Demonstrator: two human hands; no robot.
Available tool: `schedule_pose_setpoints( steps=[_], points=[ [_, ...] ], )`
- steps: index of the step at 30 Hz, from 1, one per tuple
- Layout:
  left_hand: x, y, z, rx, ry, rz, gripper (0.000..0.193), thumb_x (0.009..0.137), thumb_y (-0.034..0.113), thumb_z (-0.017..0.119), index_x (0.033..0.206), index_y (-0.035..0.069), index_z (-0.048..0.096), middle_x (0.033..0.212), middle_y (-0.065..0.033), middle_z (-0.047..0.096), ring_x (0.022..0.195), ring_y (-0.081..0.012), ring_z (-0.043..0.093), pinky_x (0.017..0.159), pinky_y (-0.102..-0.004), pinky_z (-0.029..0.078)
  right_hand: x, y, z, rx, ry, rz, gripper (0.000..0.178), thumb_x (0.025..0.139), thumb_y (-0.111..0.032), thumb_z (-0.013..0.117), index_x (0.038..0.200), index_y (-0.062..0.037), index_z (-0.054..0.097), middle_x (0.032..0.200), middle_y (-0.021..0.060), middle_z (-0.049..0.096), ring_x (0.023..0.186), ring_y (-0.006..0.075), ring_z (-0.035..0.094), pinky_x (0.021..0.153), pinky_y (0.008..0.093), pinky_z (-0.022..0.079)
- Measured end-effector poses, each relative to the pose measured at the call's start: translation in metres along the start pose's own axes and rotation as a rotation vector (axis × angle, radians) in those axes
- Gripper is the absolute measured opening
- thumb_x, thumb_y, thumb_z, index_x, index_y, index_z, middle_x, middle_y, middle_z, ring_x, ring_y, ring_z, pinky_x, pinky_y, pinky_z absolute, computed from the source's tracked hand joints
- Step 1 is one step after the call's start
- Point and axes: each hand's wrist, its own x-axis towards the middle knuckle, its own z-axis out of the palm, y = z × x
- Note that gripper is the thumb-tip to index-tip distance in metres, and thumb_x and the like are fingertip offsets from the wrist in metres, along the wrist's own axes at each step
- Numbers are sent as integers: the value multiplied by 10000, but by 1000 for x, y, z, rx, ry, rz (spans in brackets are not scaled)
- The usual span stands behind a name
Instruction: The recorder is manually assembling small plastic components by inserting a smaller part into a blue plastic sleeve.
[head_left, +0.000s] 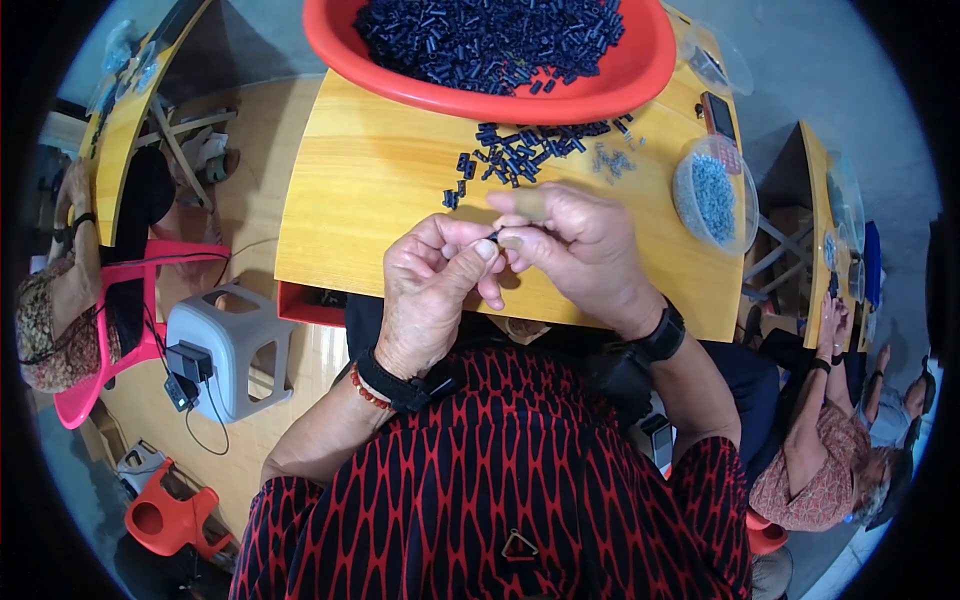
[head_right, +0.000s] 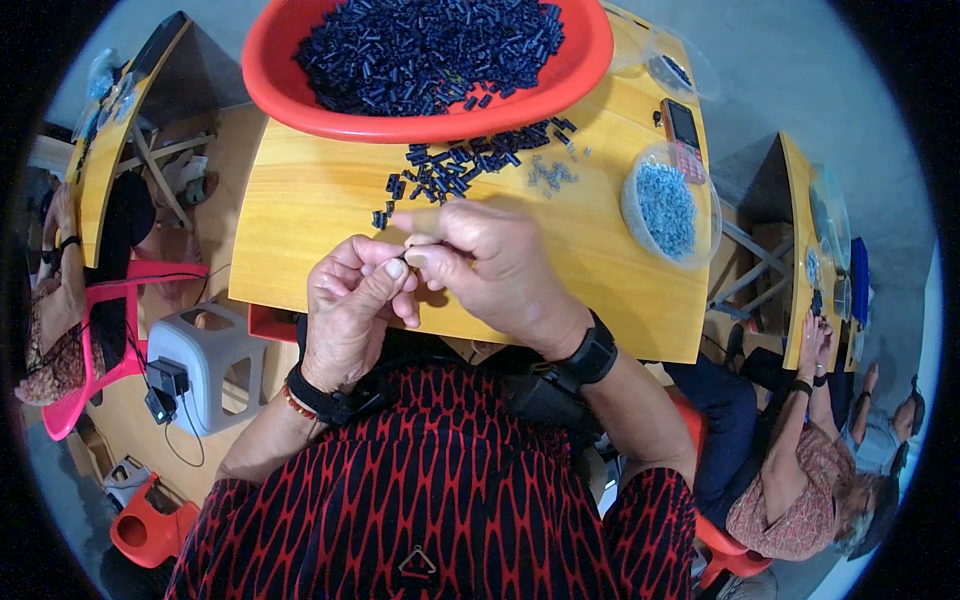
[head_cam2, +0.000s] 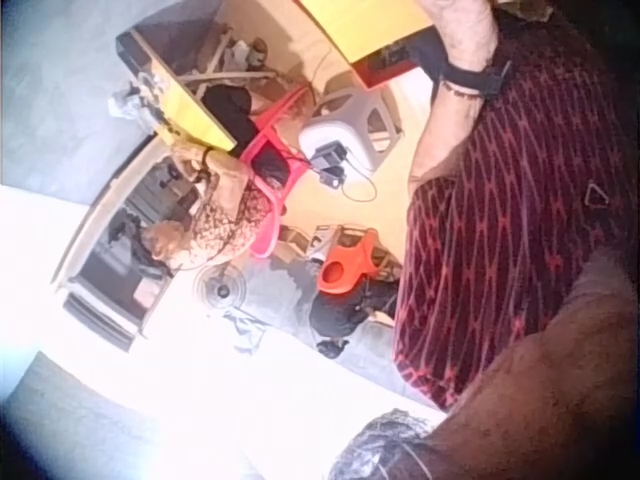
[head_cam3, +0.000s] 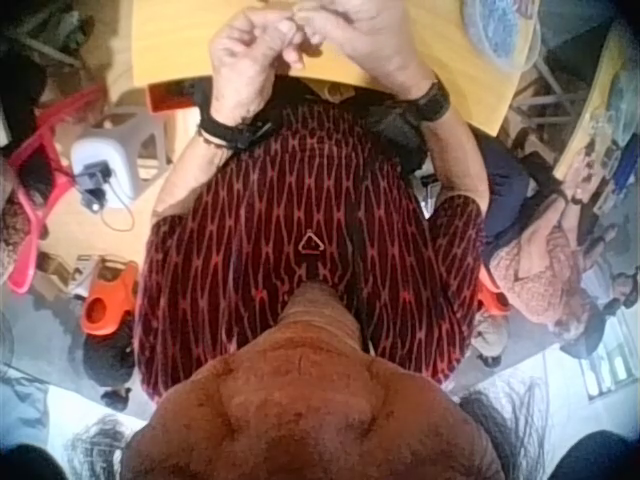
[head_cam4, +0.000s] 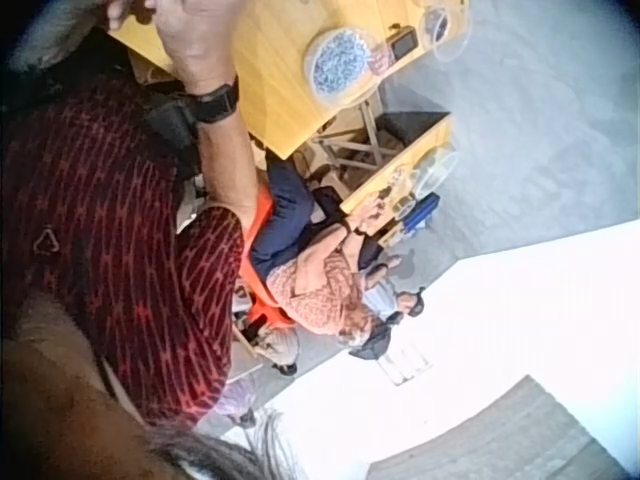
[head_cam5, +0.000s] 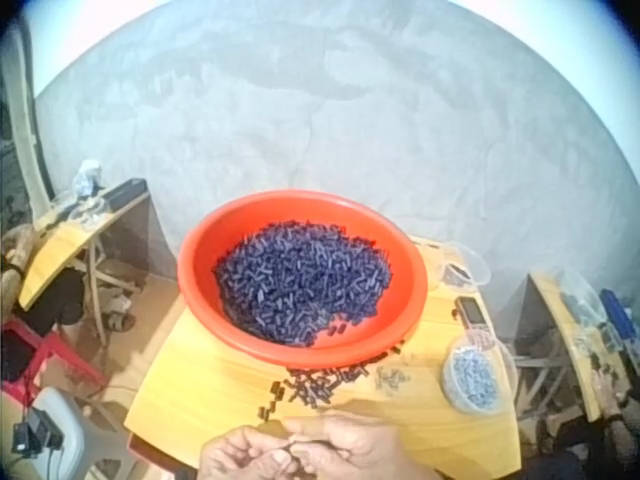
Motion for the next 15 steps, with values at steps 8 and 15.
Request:
schedule_pose_setpoints(
  steps=[8, 15],
  points=[
    [0, 1, -1, -72, -28, -35, 91, 935, 58, 610, 1010, 10, 590, 862, -80, 648, 651, -118, 607, 604, -245, 524, -7, 4, -6, -175, 92, -257, 179, 833, -4, 672, 1009, 24, 660, 825, 101, 655, 723, 181, 656, 632, 295, 520],
    [2, 1, -2, 0, -39, 11, 82, 912, 45, 640, 979, 9, 611, 825, -42, 632, 659, -90, 577, 605, -223, 478, -3, 5, -5, -278, 66, -358, 121, 817, 3, 665, 936, -12, 672, 773, 109, 624, 677, 246, 628, 603, 330, 489]
  ],
)
